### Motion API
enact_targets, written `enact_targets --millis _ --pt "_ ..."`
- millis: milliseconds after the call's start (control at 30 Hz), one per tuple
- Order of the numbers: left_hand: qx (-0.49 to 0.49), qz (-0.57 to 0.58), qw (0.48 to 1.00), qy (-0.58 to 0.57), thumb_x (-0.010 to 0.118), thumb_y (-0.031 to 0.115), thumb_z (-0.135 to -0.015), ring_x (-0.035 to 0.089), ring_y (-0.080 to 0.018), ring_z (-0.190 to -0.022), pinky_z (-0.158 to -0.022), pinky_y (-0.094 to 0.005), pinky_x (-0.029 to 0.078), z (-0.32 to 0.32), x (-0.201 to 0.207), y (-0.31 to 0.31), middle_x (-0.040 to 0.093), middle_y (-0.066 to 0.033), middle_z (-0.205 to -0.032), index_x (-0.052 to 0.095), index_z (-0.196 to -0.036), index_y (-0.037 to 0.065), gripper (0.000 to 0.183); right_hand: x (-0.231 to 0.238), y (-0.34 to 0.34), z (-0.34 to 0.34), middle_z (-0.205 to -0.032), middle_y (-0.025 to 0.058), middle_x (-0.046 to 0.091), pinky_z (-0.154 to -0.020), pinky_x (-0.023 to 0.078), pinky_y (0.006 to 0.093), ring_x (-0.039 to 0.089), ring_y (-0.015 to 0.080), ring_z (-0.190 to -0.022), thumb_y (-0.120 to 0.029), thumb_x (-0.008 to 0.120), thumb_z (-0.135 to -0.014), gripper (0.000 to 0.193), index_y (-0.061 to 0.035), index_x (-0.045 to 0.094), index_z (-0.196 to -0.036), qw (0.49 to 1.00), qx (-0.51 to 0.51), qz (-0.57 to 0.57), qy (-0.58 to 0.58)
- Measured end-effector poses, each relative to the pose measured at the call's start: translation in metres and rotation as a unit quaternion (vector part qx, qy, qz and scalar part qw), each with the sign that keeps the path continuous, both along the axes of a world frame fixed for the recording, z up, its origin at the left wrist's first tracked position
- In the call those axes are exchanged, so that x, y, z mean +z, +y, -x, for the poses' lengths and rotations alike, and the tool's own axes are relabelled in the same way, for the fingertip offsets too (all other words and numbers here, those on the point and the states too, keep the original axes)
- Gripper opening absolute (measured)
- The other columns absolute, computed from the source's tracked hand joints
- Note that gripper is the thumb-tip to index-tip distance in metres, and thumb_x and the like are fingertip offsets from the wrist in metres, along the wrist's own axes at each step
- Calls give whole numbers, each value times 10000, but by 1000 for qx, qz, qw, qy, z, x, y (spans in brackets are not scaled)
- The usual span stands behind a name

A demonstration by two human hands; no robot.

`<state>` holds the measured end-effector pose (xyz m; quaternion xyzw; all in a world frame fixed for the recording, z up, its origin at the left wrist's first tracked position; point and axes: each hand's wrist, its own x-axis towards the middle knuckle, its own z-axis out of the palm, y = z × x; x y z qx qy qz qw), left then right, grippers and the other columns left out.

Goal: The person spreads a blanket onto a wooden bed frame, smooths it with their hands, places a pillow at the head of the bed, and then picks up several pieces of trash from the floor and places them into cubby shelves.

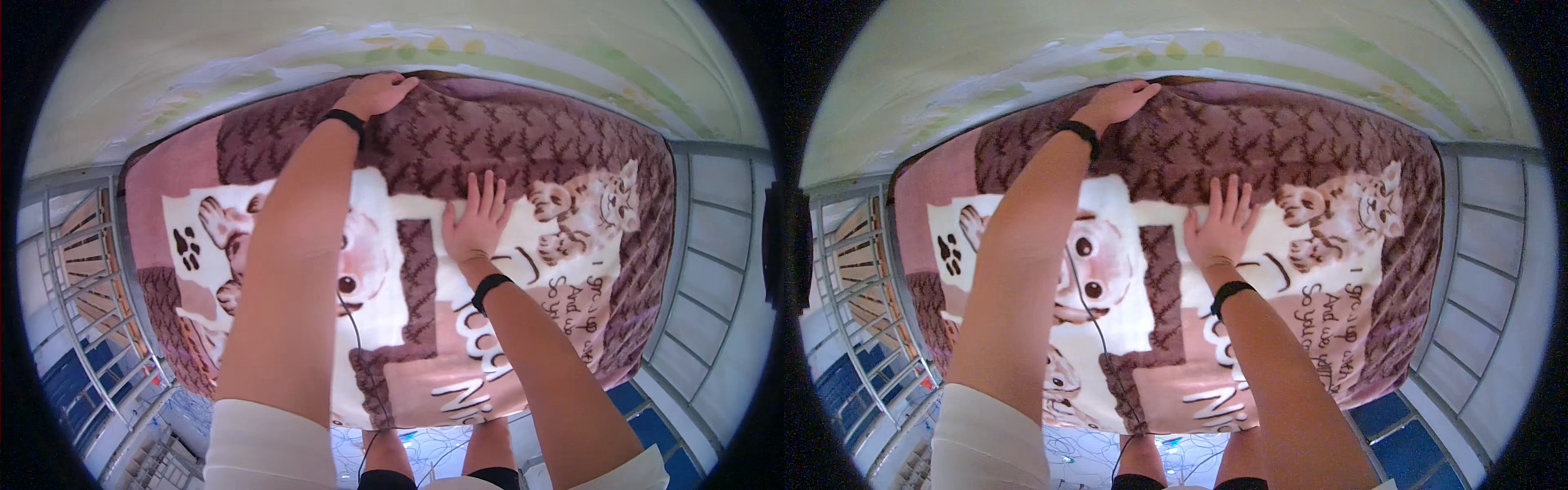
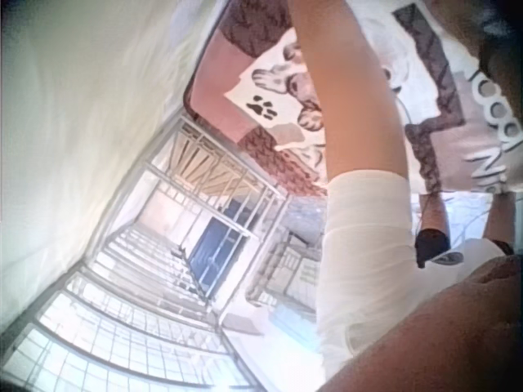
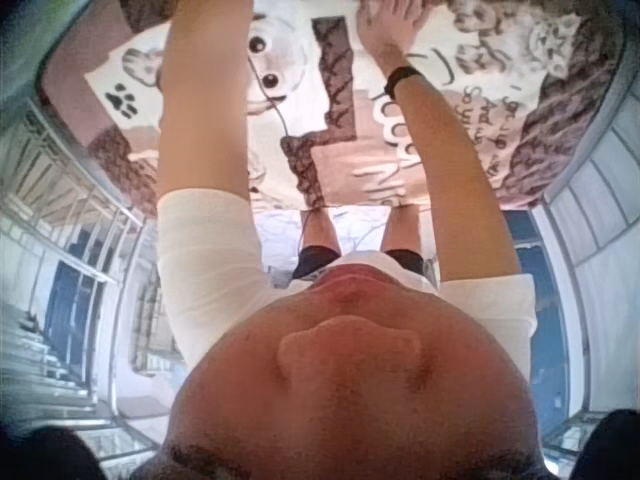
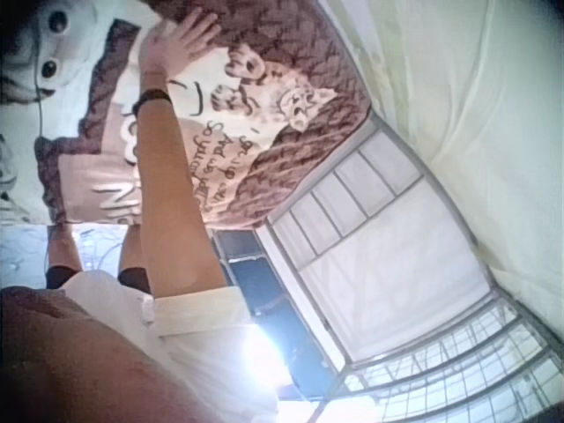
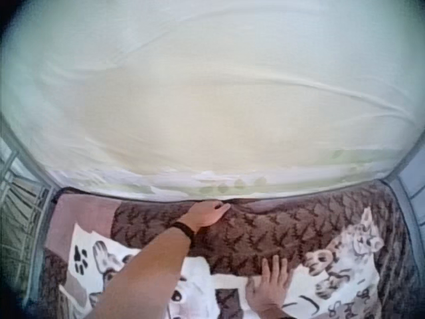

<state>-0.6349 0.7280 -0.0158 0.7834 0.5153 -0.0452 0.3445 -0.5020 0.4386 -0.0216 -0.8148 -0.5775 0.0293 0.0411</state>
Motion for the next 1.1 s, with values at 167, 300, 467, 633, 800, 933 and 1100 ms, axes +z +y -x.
enact_targets --millis 167,300,467,633,800,933,1100 --pt "-14 -33 996 79 307 536 -940 453 -307 -1269 -1060 -424 334 -31 -3 -15 472 -139 -1393 525 -1309 98 613 -3 -3 0 -1552 105 197 -1143 47 537 111 334 -1437 -431 426 -906 623 -140 314 -1446 1000 0 -6 -1" --pt "-14 -218 973 73 365 381 -930 484 -304 -1212 -1072 -430 310 -51 -27 -41 520 -163 -1296 511 -1296 67 503 -1 1 7 -1548 111 204 -1140 55 539 118 335 -1435 -427 433 -901 627 -136 316 -1444 1000 2 -12 4" --pt "-38 -270 962 -27 411 417 -918 472 -268 -1226 -1049 -395 340 -76 -28 -56 528 -163 -1274 509 -1276 32 535 -2 2 5 -1541 125 215 -1138 56 539 119 345 -1432 -412 441 -896 624 -128 325 -1440 1000 9 -21 4" --pt "-8 -102 994 48 411 545 -902 492 -278 -1214 -1023 -395 362 -112 2 -39 533 -175 -1292 550 -1260 42 633 -6 0 2 -1539 132 215 -1136 55 544 118 350 -1431 -408 449 -884 630 -123 331 -1433 1000 6 -14 3" --pt "18 -82 989 125 388 581 -905 466 -326 -1245 -1041 -463 330 -122 -2 -38 496 -175 -1355 532 -1292 40 681 -5 3 11 -1540 128 213 -1136 50 547 115 344 -1433 -410 463 -872 636 -124 341 -1426 1000 10 -18 16" --pt "-8 -120 993 4 365 555 -914 350 -327 -1337 -1106 -462 234 -87 -11 -44 408 -170 -1430 458 -1371 117 640 -12 1 5 -1551 105 198 -1149 28 530 95 323 -1444 -400 490 -857 666 -135 318 -1444 1000 5 -18 1" --pt "43 -196 980 6 424 533 -891 391 -295 -1302 -1081 -426 272 -2 -24 -30 479 -150 -1363 547 -1273 119 576 -13 3 9 -1564 64 171 -1157 41 509 80 286 -1453 -402 482 -866 664 -172 292 -1460 1000 4 -20 -6"
